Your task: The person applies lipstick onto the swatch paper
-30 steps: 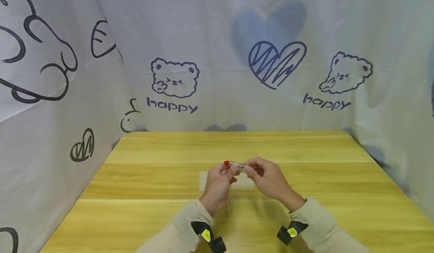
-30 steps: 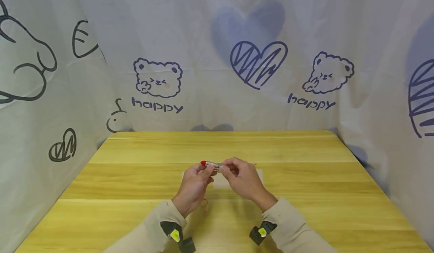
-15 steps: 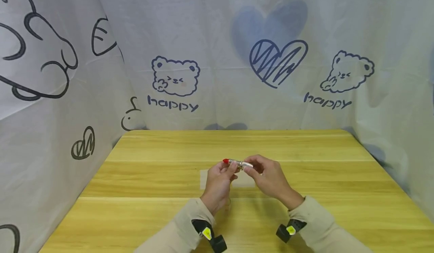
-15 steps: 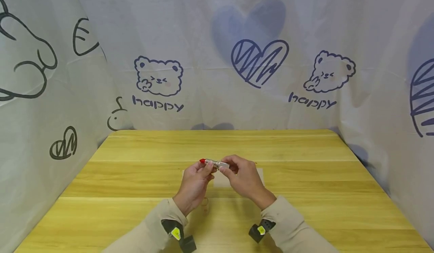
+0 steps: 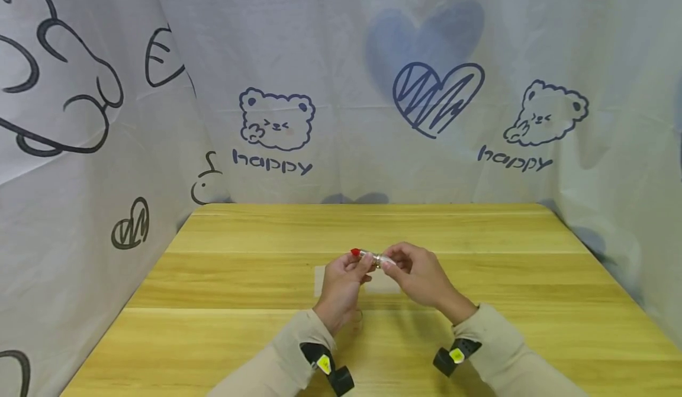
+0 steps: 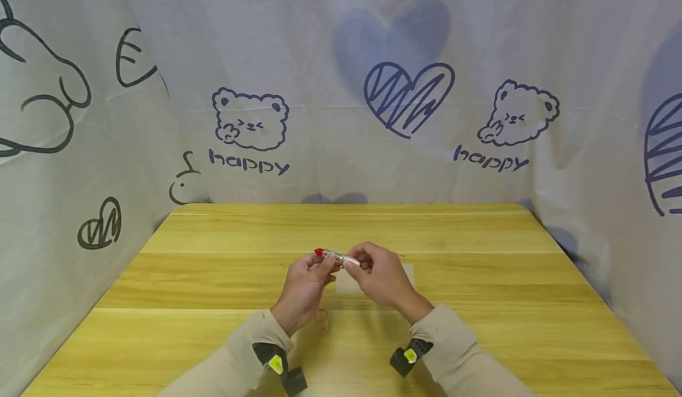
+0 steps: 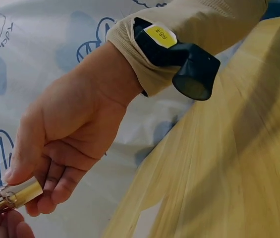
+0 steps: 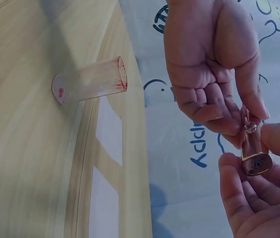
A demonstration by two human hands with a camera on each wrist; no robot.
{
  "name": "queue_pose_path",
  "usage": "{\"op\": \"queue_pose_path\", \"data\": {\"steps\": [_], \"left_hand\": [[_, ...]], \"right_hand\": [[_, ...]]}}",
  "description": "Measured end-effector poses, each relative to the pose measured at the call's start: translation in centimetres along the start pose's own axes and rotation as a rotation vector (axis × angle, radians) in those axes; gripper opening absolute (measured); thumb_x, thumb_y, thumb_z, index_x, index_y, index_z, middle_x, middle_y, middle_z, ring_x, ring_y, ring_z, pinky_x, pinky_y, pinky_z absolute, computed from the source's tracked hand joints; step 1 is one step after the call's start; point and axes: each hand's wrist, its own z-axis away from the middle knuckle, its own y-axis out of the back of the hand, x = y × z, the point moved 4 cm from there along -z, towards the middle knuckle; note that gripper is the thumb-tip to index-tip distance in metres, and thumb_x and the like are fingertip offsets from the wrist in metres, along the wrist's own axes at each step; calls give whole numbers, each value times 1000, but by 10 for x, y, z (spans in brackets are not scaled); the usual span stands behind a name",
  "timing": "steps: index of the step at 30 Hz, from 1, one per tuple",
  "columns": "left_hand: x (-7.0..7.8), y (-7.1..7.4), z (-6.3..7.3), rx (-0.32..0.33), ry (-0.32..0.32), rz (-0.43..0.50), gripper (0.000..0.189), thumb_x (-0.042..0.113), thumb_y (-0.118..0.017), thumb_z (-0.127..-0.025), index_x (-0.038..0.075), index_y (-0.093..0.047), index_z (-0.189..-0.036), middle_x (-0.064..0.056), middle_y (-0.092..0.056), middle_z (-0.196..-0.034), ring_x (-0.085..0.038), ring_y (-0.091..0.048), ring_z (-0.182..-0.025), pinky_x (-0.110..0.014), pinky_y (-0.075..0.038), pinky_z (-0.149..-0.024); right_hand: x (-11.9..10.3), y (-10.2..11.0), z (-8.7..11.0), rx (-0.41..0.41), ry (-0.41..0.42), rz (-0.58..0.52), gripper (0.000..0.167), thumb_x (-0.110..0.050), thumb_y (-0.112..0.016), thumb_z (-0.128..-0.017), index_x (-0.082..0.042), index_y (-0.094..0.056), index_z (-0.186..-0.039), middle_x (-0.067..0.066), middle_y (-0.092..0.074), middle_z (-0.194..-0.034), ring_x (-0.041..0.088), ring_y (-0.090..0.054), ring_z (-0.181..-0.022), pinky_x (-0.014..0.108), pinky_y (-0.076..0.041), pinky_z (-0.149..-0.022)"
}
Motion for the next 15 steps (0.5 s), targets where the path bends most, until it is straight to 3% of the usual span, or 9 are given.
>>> {"op": "queue_pose_path", "data": {"steps": [5, 11, 15], "left_hand": [[1, 4, -1, -22, 20, -54, 28, 15, -62, -97, -8, -59, -111, -9, -67, -99, -17, -62, -90, -35, -52, -84], [-2, 15, -1, -76, 69, -157, 33, 13, -61, -97, -12, -56, -119, -16, -65, -107, -22, -62, -96, -43, -51, -90], [-2, 24, -4, -101, 78, -218, 36, 11, -60, -97, -13, -54, -124, -20, -63, -115, -28, -61, -103, -44, -50, -92]], "right_hand": [[3, -2, -3, -43, -20, -47, 18, -16, -63, -96, -1, -63, -105, 4, -67, -92, 22, -67, -81, 28, -54, -68], [10, -7, -7, -62, -60, -97, 18, -12, -64, -95, 0, -64, -107, 6, -68, -93, 14, -65, -77, 29, -52, -64], [12, -8, -13, -46, -65, -73, 16, -9, -64, -94, -1, -65, -107, 4, -68, -93, 14, -62, -75, 29, -51, -63]]}}
